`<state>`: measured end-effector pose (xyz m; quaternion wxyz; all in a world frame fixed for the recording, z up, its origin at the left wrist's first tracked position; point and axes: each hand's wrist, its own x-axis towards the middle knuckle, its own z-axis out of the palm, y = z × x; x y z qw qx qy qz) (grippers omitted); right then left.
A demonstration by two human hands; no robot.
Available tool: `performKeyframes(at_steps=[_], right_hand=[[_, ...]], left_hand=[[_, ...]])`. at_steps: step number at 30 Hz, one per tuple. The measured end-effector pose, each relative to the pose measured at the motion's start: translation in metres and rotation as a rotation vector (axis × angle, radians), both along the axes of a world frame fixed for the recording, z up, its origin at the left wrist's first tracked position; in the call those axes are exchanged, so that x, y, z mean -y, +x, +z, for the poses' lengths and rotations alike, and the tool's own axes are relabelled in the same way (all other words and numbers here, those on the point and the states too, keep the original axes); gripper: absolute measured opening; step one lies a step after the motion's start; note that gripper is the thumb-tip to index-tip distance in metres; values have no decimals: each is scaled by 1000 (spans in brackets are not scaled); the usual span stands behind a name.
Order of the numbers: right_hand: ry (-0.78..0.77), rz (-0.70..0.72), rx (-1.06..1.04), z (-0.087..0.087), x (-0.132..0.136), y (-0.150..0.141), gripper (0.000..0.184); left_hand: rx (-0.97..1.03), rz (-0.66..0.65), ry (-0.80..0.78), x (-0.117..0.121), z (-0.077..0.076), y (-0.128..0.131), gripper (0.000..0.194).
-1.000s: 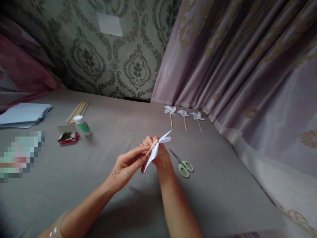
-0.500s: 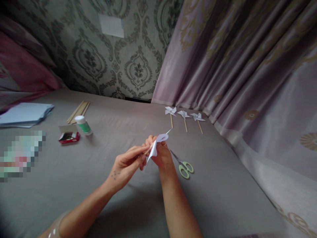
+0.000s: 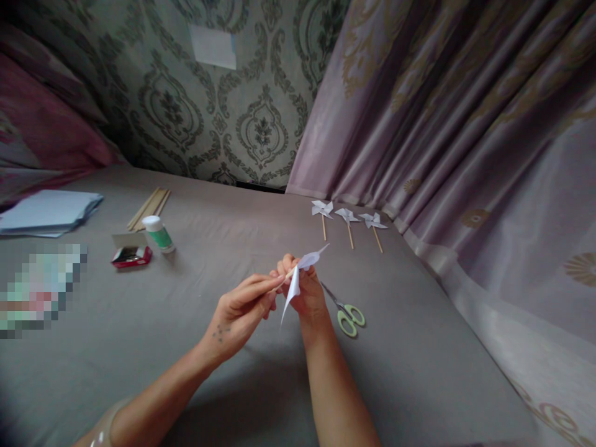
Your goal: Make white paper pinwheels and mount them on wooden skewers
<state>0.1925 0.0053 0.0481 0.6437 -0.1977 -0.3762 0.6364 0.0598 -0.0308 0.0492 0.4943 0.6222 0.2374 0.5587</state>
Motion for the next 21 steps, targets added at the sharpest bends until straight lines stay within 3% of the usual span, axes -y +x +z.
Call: performKeyframes(at_steps=[10,21], right_hand=[[38,4,-40,-2,0,-1,36],[-110,-126,4,-3,-5,-5,21]], left_hand=[[-87,77,117,-1,2,-2,32],[64,-2,-185,-9,2,-4,28]])
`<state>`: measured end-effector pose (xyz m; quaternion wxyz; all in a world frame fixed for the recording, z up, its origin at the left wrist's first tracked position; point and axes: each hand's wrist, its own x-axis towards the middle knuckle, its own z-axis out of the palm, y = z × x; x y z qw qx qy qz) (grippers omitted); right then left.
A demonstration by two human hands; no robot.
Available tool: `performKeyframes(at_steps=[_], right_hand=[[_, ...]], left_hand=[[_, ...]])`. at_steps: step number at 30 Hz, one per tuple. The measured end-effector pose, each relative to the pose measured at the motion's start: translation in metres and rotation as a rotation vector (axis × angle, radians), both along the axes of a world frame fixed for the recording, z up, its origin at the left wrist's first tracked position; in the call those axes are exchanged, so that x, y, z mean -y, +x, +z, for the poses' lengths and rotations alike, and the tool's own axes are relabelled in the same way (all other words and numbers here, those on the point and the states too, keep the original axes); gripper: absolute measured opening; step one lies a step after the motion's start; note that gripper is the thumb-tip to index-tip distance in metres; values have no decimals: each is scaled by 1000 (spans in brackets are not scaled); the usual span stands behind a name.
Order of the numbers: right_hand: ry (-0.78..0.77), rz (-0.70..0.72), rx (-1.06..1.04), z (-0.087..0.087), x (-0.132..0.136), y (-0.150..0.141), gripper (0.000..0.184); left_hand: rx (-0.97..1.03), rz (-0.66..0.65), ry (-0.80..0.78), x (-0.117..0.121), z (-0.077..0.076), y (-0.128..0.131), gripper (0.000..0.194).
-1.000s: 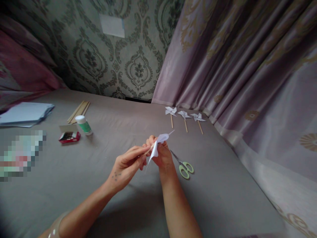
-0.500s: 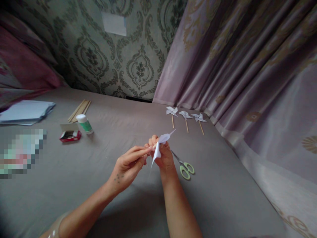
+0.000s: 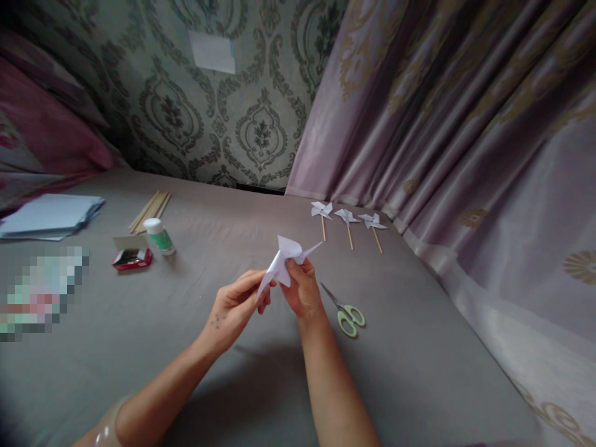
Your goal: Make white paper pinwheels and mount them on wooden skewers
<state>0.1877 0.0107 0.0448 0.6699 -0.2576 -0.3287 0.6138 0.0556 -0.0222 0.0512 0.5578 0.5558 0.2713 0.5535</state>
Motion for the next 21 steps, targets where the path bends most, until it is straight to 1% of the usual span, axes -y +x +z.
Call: performKeyframes(at_steps=[6,12,14,17,19,21], right_hand=[[-45,-1,33,-3,0,2,23],[-16,17,82,-2,1,3,23],[0,25,88,-2,1,4,23],[10,37,50,-3,0,4,22],[32,55,2,-4,0,4,24],[61,80,-36,-5,0,4,29]], left_hand=[[35,-29,-46,-2,-3,0,24],[9,-16,-32,-3,-5,-1,25],[-6,-9,-10,-3,-5,-1,26],[-23,43,57,-2,-6,0,26],[-42,84,115,-1,-7,1,27],[-74,100,171,1,-8,2,28]])
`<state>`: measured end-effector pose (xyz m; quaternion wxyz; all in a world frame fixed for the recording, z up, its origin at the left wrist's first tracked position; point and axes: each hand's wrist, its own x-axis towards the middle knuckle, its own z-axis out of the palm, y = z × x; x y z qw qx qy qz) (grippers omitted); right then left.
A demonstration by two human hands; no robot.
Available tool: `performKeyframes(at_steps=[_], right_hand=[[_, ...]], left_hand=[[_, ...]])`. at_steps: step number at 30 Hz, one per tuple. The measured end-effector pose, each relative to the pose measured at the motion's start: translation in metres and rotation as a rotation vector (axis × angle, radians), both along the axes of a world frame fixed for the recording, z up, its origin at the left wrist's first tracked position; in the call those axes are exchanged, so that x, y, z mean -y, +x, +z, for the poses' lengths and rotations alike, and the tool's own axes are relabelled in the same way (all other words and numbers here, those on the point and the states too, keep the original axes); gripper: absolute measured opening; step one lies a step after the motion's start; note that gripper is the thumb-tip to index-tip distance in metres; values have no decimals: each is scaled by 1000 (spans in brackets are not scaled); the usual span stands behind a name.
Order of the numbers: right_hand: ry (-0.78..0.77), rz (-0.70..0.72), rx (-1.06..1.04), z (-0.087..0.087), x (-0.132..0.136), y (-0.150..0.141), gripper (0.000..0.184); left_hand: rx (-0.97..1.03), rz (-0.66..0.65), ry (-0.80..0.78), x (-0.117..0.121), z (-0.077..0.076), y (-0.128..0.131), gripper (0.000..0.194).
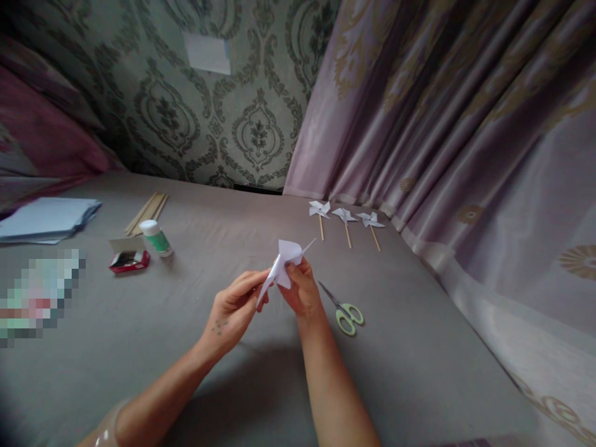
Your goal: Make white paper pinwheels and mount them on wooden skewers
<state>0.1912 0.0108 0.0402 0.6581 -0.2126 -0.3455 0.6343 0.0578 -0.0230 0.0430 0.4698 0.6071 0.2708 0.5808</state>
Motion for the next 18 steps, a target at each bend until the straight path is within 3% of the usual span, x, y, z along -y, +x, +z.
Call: performKeyframes(at_steps=[9,18], right_hand=[[84,135,-126,-1,1,5,30],[91,168,-114,1,2,7,32]], left_hand=[[-132,6,161,6,0,2,32],[-178,7,259,7,3,1,36]])
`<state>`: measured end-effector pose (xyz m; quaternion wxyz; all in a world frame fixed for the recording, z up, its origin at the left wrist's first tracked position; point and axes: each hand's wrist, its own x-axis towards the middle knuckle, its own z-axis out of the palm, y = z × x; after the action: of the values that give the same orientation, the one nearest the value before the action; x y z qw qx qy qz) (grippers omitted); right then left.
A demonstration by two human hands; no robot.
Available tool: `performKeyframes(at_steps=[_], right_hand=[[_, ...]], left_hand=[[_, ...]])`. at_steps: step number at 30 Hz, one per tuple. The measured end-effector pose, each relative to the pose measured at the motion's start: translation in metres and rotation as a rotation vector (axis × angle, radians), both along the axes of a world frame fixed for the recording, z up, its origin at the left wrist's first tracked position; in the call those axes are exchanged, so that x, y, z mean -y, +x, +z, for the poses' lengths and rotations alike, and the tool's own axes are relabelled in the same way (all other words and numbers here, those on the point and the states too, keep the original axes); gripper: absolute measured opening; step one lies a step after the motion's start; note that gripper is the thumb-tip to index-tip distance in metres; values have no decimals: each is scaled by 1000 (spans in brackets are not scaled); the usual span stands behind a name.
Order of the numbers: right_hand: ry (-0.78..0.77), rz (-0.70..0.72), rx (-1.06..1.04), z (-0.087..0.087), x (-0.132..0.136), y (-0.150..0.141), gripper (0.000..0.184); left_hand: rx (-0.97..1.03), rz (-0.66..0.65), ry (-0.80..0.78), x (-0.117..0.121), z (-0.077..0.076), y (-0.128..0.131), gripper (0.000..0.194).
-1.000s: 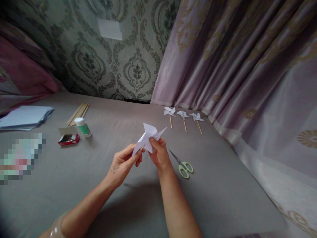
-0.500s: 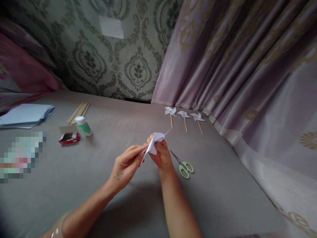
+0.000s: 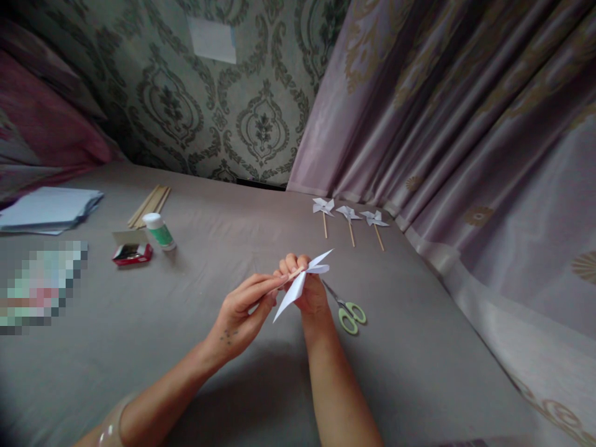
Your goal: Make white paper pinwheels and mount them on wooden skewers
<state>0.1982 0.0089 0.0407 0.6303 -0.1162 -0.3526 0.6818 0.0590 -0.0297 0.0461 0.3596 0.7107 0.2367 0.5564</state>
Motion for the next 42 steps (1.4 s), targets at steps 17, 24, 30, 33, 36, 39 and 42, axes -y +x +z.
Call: performKeyframes(at_steps=[17,24,30,33,36,39,42], right_hand=[[21,-76,114,0,0,-1,38],[9,-109,134,-1,0,-3,31],[-162,-182,201,-1,-7,-12,27],[-206,-158,190,0,-9,-14,42],[-283,-76,321,-3,-7,-16,57],[-272,70,651,-8,-1,-24,55],[-137,230,918,-14,5,-38,49]], left_hand=[[-95,95,150,-5,-7,-3,40],[-64,67,64,-5,-7,-2,38],[152,47,-292,-14,-10,-2,17],[419,-48,-581,-22,-9,-4,11],[713,-86,-753,-32,-5,-12,18],[879,-62,-809,-44,-4,-26,22],[951,-27,-829,-53,-6,-38,21]])
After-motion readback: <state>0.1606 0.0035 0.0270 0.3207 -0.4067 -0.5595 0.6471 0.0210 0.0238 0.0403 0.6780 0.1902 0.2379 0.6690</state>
